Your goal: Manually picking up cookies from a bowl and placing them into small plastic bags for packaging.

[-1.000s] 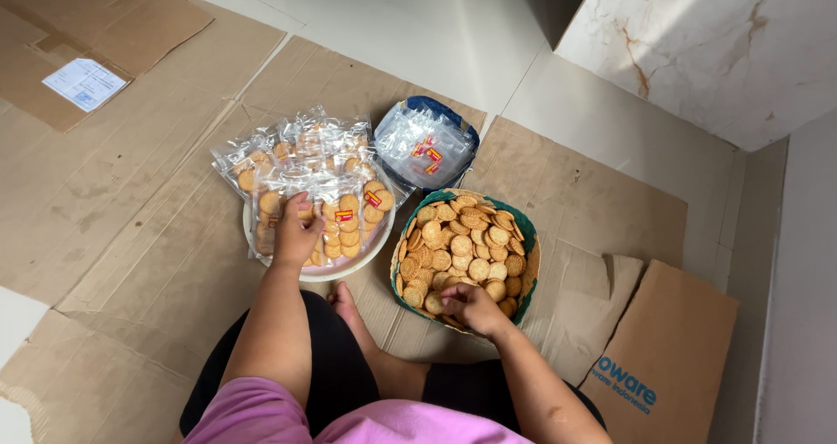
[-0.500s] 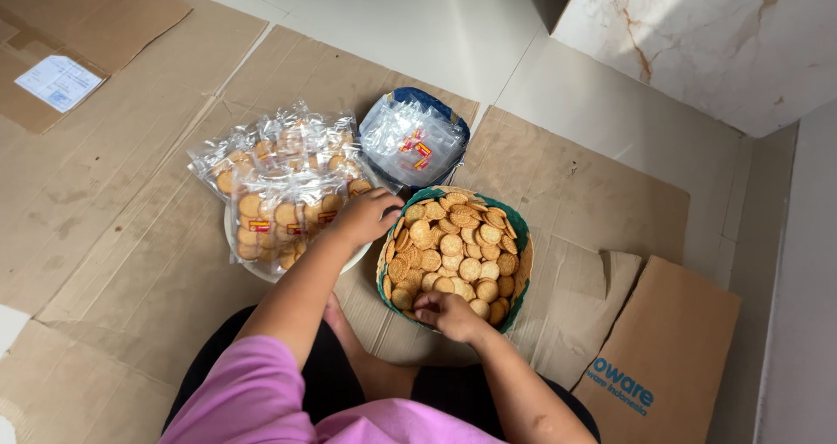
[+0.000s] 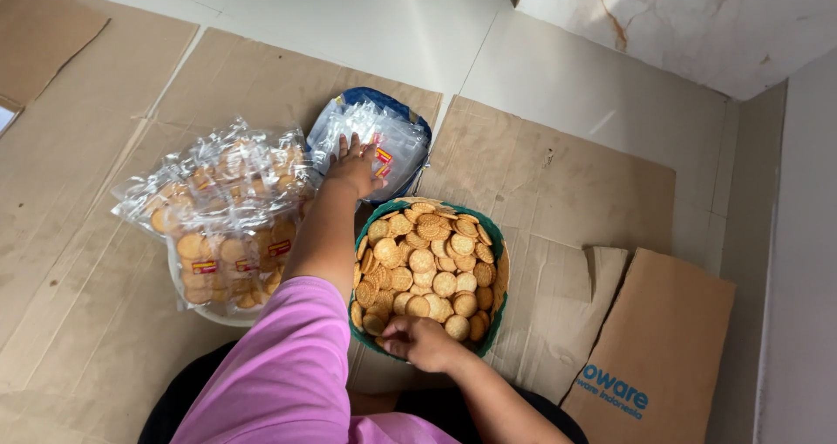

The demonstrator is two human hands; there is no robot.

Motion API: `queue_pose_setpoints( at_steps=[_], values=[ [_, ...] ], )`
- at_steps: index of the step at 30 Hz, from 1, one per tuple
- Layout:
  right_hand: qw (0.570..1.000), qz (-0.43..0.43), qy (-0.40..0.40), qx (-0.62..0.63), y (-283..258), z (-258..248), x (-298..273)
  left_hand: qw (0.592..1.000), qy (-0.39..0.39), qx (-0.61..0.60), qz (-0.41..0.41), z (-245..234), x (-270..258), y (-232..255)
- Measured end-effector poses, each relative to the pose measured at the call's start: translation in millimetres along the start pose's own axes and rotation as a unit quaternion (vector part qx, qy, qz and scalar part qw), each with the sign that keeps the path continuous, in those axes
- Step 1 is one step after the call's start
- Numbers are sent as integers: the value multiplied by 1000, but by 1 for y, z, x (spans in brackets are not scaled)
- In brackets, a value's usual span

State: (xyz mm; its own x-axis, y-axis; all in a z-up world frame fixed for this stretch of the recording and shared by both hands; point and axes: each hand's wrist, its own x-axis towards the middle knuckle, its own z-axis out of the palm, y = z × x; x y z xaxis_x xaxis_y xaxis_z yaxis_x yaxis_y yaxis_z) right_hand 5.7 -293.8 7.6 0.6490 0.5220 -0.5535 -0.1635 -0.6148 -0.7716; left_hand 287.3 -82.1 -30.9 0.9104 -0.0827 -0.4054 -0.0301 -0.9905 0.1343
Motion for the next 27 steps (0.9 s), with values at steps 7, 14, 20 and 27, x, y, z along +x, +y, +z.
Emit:
queue_pose_setpoints(
  at_steps=[7,14,20,27],
  values=[
    [999,7,-41,-6,-6,-9,0,985,28,-157,-66,1,14,10],
    [999,5,-33,25,5,-8,5,951,160,-265,-9,-7,22,-23],
    [997,16,8,79,1,-9,3,832,265,-480,86,-32,-20,-30],
    [850,-124,132,495,56,-2,31,820,172,-534,110,38,-185,3]
  ],
)
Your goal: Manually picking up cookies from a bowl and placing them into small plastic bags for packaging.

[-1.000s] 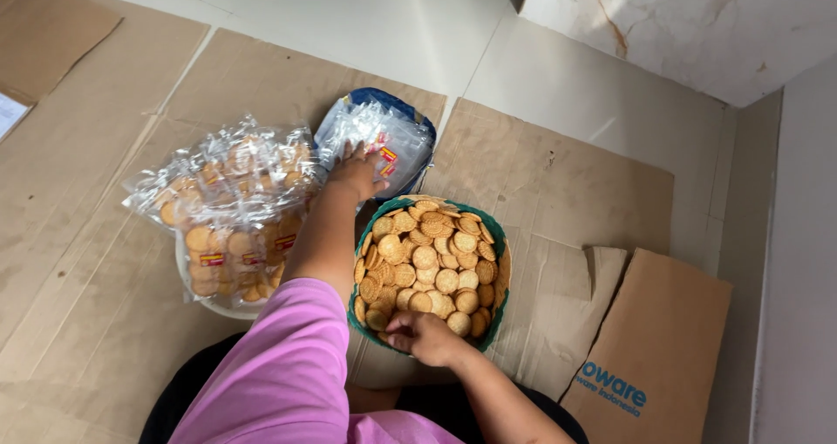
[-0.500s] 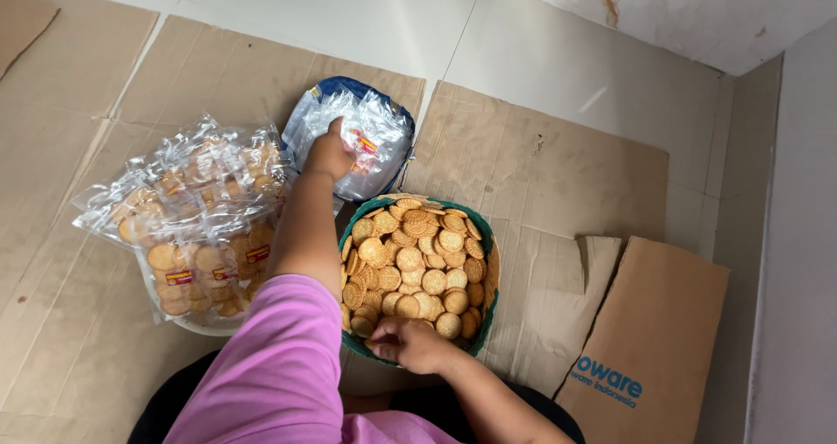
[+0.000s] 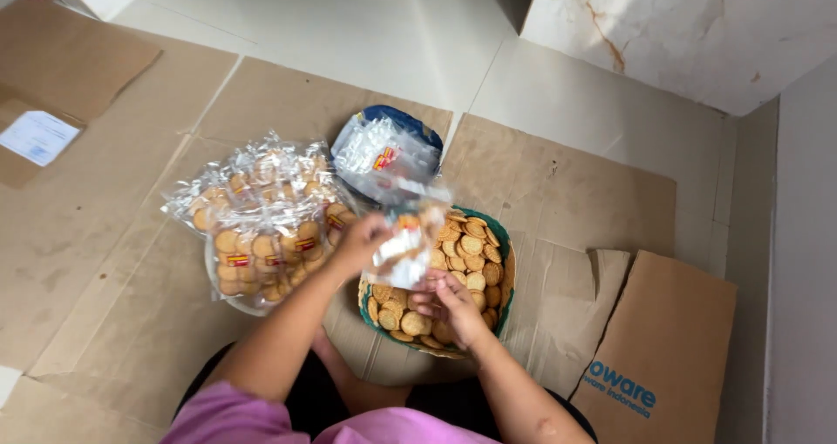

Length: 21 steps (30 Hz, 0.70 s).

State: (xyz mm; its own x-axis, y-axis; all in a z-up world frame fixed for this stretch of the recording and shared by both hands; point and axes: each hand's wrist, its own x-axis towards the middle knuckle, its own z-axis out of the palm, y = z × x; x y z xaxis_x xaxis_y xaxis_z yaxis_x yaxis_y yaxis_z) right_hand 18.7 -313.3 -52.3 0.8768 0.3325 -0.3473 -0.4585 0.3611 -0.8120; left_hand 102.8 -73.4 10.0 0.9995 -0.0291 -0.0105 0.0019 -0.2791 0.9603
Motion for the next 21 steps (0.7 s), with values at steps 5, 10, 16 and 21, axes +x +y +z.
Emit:
queue_pose_setpoints(
  at_steps=[5,10,16,21],
  values=[
    [1000,-5,-19,20,0,17,-23,992,-95,-31,-71,14,-94,24],
    [999,14,-39,8,-23,41,-66,930,-143,-294,-167,6,-118,70],
    [978,122,-135,102,-22,65,-103,725,-248,-601,-229,20,-145,75],
    [985,122,-86,-84,-33,87,-111,751,-147,-598,-239,10,-156,75]
  ],
)
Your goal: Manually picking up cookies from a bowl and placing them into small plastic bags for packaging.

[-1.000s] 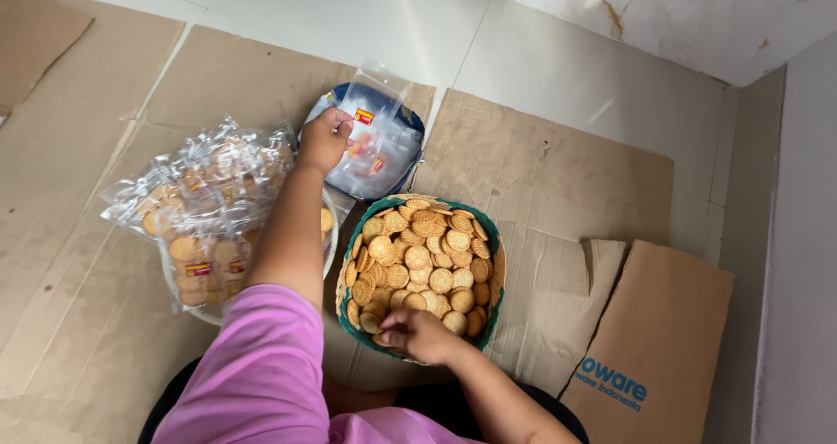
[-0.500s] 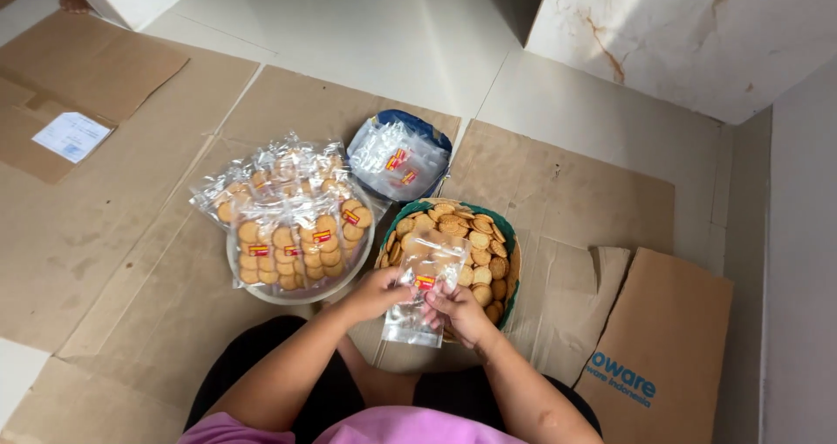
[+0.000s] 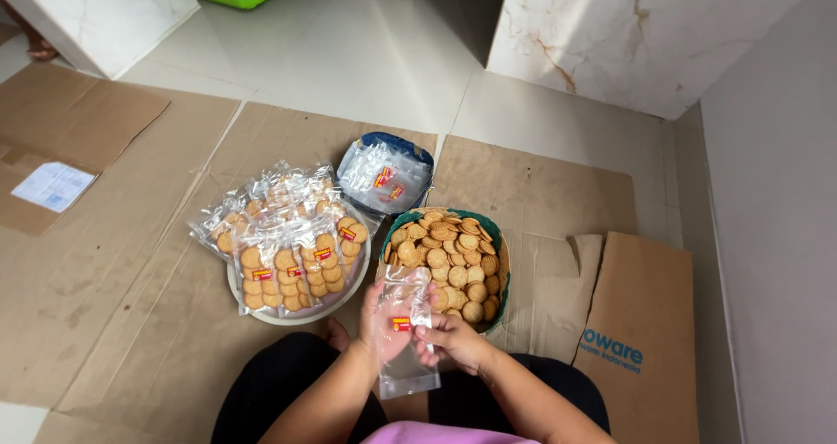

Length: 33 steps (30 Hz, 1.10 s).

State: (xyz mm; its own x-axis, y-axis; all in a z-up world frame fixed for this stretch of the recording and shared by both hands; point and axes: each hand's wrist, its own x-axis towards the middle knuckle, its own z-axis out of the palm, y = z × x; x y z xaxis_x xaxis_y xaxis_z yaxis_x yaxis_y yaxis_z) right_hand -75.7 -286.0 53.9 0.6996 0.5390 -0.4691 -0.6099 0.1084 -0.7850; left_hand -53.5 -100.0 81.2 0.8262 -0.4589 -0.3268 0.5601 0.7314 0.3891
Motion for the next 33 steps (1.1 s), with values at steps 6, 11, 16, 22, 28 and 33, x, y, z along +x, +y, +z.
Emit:
queue_pose_setpoints(
  at_steps=[6,11,16,22,28,33],
  values=[
    [873,-290,271,-284,-4,-26,30,998,23,19,-48,-17,11,0],
    [839,-295,234,-393,-16,-1,19,986,-65,78,-130,-49,37,-16],
    [777,-331,301,-444,-12,12,20,983,-97,35,-155,-57,40,-11],
    [671,-367,220,-606,-55,5,4,952,-214,65,-207,-68,47,-2],
    [679,-325,121,-647,-76,9,-13,938,-269,84,-204,-55,44,4],
    [738,-127,60,-660,-63,-9,-7,948,-174,195,-181,-35,28,11]
  ],
)
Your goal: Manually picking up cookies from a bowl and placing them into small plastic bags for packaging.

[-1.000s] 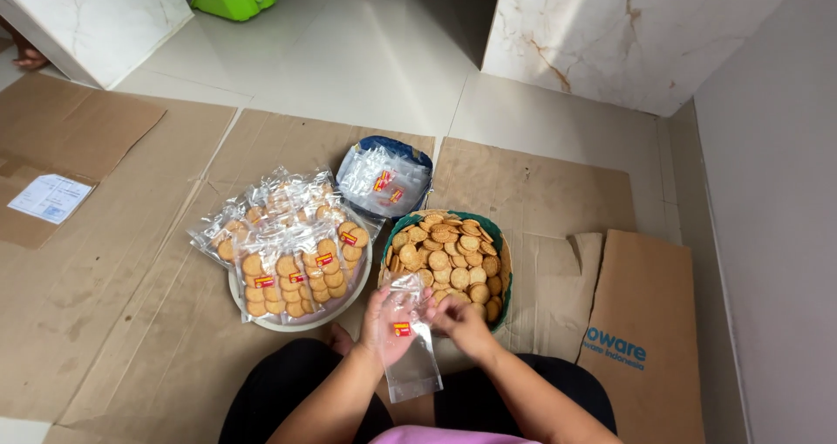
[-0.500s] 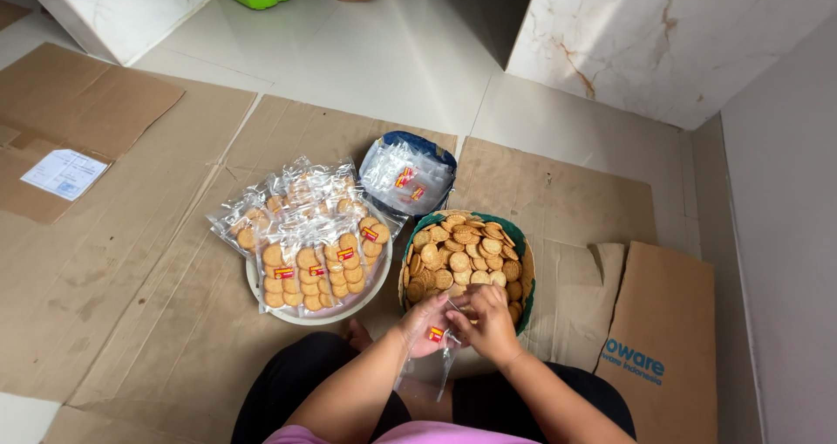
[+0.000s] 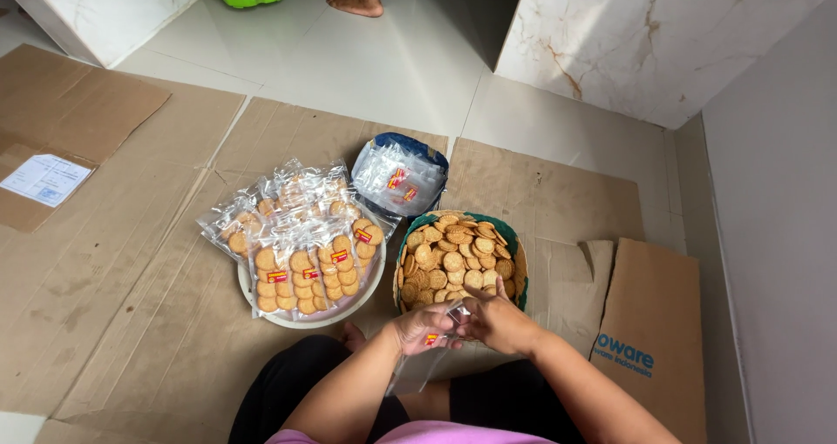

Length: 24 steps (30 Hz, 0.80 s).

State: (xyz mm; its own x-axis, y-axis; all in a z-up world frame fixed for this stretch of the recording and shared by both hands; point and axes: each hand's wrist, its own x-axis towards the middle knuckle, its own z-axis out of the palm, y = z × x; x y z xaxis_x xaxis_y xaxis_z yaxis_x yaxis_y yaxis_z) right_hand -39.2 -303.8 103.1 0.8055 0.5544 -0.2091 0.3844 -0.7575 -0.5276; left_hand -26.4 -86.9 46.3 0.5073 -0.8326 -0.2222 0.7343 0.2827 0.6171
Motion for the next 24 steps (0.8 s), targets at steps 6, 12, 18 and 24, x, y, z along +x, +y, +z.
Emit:
queue_pose_setpoints(
  at_steps=[6,12,18,24],
  values=[
    [938,-44,-55,338,34,-6,2,999,-39,-2,-21,6,-8,6],
    [937,6,-38,348,38,-21,-6,998,-37,-41,-41,-6,4,0],
    [922,55,-47,381,-3,-41,-1,999,-29,29,-35,-23,12,-8],
    [819,130,341,443,20,-5,31,994,38,-99,30,-46,17,8]
  ],
)
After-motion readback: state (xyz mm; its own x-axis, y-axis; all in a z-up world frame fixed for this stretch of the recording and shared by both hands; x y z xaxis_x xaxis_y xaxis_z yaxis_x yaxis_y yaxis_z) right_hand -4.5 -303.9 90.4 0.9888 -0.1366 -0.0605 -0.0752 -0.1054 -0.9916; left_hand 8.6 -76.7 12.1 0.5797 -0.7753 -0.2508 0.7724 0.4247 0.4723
